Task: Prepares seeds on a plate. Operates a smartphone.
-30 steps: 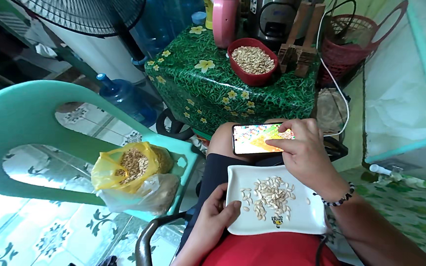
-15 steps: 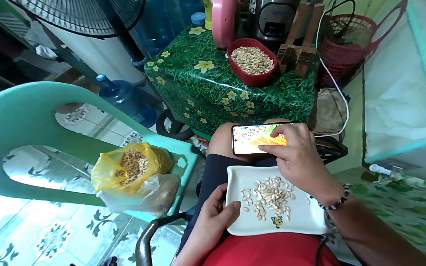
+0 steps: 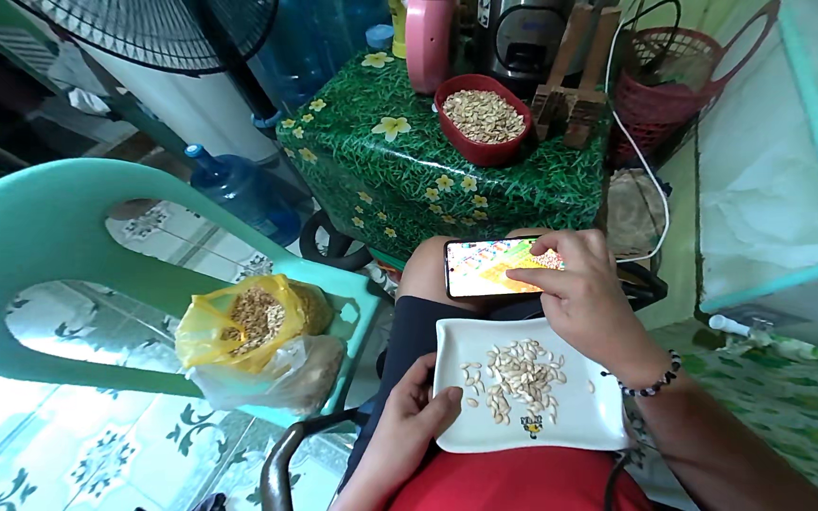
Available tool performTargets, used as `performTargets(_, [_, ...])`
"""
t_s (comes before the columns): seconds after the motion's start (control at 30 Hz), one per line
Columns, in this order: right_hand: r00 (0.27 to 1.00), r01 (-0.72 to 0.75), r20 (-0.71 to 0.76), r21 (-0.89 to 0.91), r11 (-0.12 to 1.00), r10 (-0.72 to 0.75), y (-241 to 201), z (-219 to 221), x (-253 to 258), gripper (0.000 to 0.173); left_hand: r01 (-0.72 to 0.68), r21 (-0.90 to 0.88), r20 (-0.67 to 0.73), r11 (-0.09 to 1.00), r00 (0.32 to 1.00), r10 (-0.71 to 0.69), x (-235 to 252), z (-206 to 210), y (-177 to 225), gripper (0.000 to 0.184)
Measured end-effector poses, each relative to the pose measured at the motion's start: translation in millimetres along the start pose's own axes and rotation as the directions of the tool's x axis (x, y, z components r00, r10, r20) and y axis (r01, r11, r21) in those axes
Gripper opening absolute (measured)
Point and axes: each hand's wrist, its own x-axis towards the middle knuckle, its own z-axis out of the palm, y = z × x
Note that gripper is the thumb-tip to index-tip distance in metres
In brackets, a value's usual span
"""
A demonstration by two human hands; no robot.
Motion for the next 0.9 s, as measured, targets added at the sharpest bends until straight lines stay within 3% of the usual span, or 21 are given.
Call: performTargets(0.9, [0.998,0.014,-0.058,0.053,0.999,-0.011,8.0,-7.8,-14.1,0.036,-0.006,0.013,0.006,1.0,1.0,0.006,0.7,-0.4,0.2,0.037])
